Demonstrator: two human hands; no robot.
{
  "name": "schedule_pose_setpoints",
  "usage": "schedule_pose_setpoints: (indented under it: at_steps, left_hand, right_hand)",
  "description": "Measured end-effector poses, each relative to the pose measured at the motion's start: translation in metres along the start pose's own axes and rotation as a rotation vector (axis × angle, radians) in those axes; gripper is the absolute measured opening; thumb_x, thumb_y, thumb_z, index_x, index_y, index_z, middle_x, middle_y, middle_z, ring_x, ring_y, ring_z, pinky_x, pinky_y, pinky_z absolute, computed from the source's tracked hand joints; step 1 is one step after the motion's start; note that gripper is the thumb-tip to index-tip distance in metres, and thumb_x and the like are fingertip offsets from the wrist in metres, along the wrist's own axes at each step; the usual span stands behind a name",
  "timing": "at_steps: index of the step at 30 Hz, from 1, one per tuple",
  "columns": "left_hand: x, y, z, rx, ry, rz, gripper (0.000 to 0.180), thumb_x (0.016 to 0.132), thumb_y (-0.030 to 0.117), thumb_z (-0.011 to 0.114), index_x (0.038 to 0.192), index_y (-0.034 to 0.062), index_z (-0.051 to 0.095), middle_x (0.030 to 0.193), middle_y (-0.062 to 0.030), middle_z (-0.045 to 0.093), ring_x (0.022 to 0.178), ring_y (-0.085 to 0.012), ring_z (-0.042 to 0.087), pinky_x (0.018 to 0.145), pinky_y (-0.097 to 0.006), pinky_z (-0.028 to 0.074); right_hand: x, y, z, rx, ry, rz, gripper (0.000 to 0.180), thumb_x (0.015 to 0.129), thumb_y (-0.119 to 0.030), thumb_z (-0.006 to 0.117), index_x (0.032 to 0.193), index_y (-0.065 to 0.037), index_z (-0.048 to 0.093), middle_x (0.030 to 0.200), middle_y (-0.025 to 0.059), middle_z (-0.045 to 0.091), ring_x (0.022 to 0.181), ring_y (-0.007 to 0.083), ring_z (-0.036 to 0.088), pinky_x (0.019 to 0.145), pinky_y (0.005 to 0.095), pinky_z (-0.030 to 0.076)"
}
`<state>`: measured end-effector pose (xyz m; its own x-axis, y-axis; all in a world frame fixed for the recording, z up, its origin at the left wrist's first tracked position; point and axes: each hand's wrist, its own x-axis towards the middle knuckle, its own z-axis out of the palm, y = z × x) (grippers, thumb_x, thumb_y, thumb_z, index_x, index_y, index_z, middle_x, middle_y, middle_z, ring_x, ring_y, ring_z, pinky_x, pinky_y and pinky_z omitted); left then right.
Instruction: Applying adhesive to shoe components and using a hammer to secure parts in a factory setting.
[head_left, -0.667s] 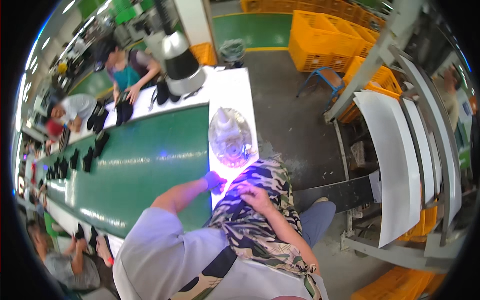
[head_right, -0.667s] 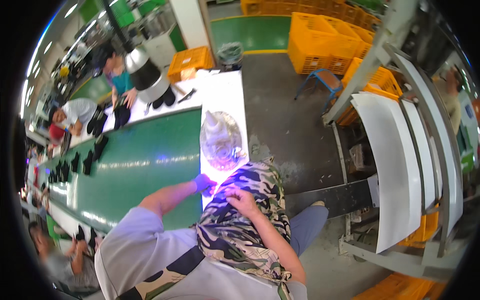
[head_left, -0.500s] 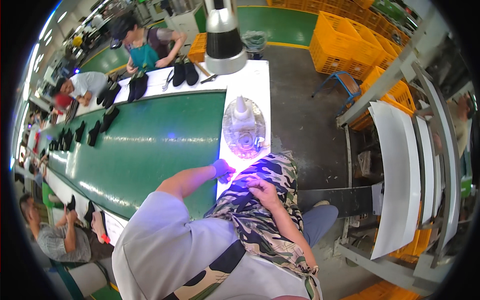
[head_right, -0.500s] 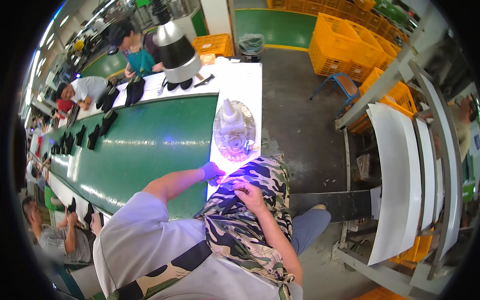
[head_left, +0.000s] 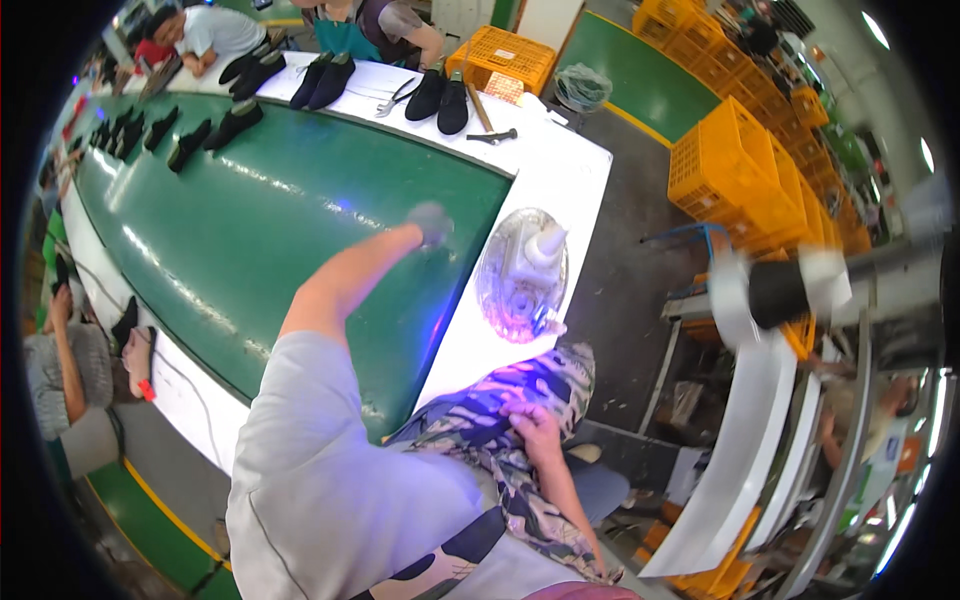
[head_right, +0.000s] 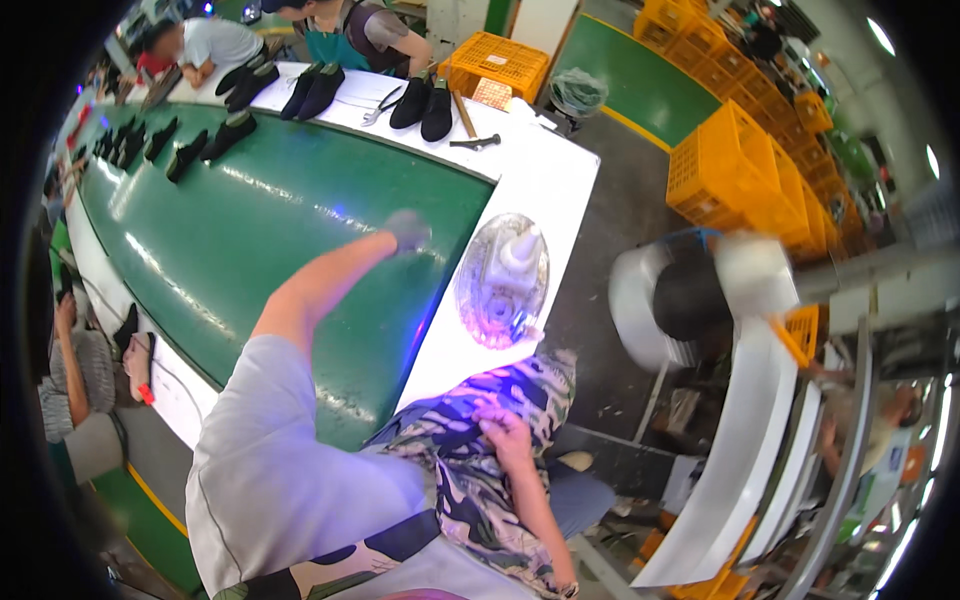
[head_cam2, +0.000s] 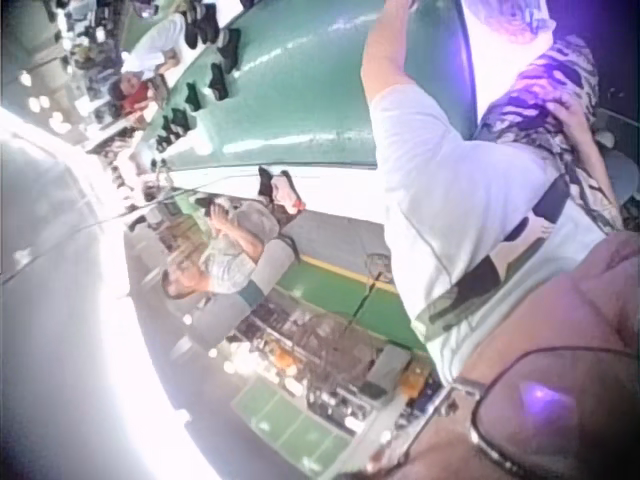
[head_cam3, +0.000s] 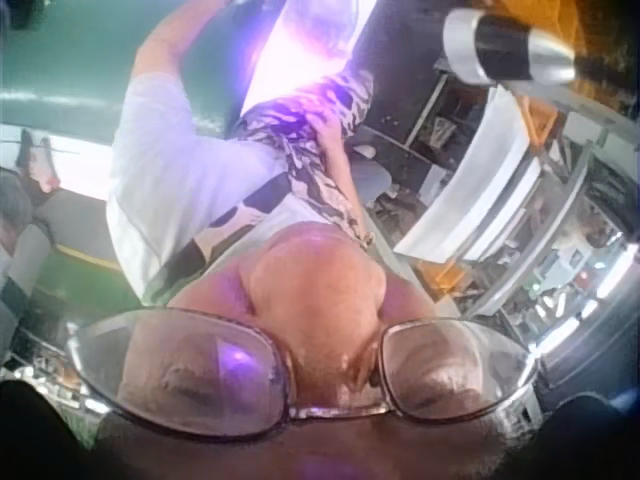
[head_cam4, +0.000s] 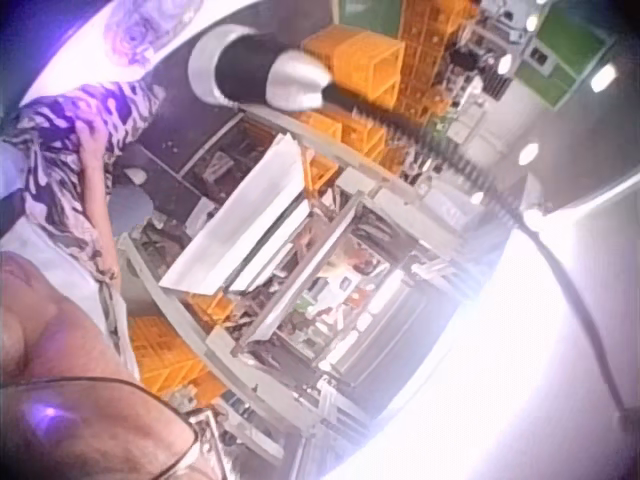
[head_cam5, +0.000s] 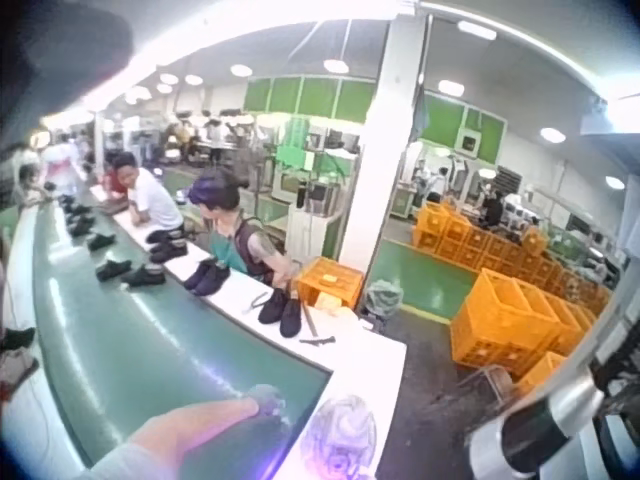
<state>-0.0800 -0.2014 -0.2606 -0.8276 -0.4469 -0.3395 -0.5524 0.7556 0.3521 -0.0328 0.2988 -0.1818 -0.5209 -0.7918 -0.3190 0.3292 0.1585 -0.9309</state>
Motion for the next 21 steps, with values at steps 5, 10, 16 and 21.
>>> schedule_pose_setpoints:
  at_steps: [5,10,16,21]
  left_hand:
    - [0.12,0.028,-0.088,-0.12,0.349,-0.018,0.043,0.084,0.023,0.059,0.122,0.0052,0.058,0.126,-0.0167,0.058,0.114,-0.032,0.057,0.099,-0.04,0.044]
    - [0.208,0.028,-0.081,0.002,0.266,-0.087,0.031,0.092,0.027,0.056,0.112,0.0042,0.065,0.117,-0.0161,0.06,0.113,-0.0289,0.058,0.091,-0.04,0.049]
    - [0.23,0.047,-0.074,0.199,0.192,-0.023,0.027,0.09,0.025,0.056,0.108,0.0094,0.068,0.096,-0.0139,0.07,0.091,-0.0298,0.068,0.078,-0.042,0.053]
    - [0.167,0.092,-0.059,-0.097,0.213,0.222,0.02,0.085,0.019,0.055,0.097,0.0051,0.064,0.093,-0.0198,0.067,0.088,-0.0374,0.065,0.078,-0.046,0.051]
  right_hand:
    - [0.023,-0.004,-0.001,0.032,0.051,0.027,0.012,0.085,0.003,0.057,0.095,0.0,0.064,0.102,0.0108,0.068,0.112,0.0248,0.058,0.103,0.0377,0.038]
    - [0.041,-0.012,-0.001,0.268,0.133,0.215,0.011,0.087,0.002,0.059,0.097,0.001,0.063,0.102,0.0138,0.068,0.101,0.0246,0.063,0.096,0.0376,0.045]
    - [0.06,-0.016,-0.002,0.409,0.219,0.291,0.012,0.088,0.0,0.06,0.1,0.0,0.062,0.103,0.0149,0.067,0.097,0.0258,0.065,0.092,0.0387,0.049]
    - [0.068,-0.023,-0.004,0.467,0.214,0.335,0.014,0.088,-0.002,0.061,0.102,0.0,0.061,0.102,0.0171,0.066,0.098,0.0304,0.065,0.092,0.044,0.051]
